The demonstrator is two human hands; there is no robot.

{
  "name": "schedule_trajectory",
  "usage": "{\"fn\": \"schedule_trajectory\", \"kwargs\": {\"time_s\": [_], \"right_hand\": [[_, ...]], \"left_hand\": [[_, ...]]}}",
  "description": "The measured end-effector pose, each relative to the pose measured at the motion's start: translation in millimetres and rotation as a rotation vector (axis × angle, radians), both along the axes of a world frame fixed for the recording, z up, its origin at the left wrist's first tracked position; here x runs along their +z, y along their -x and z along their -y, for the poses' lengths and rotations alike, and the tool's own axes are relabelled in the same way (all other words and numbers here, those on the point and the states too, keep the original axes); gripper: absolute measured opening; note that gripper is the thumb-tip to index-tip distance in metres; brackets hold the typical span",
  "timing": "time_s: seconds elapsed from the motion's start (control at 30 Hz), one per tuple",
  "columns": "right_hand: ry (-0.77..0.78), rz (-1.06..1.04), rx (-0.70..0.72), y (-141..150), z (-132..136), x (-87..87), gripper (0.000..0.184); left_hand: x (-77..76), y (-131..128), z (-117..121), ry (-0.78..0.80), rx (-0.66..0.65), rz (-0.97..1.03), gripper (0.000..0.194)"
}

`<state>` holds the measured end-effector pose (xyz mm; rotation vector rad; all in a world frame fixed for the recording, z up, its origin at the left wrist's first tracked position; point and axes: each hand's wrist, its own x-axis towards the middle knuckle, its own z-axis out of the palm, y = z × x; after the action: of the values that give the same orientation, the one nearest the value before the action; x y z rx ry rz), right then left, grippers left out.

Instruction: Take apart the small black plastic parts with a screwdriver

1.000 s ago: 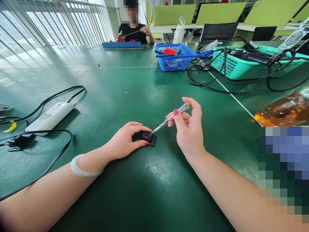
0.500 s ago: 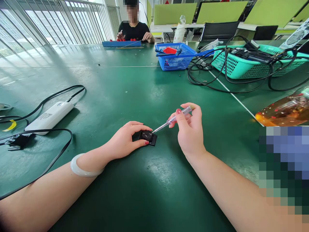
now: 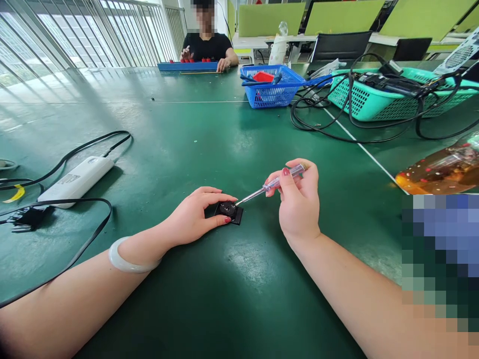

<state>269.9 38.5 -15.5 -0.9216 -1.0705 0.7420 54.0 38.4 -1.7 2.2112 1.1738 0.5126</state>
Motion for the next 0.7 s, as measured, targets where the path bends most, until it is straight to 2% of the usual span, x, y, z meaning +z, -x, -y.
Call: {"fn": "schedule_trajectory", "kwargs": {"time_s": [0.3,0.7], "right_hand": [[0.027,-0.03,-0.014,1,-1,1.5,0.023],[-0.048,0.107,0.18,5,10,7.3,0.025]], "left_hand": [[1.4,-1,0,0.016,0.009,-0.014,0.039],[1.6,-2,0,0.007,0.009,-0.009,0.038]]}}
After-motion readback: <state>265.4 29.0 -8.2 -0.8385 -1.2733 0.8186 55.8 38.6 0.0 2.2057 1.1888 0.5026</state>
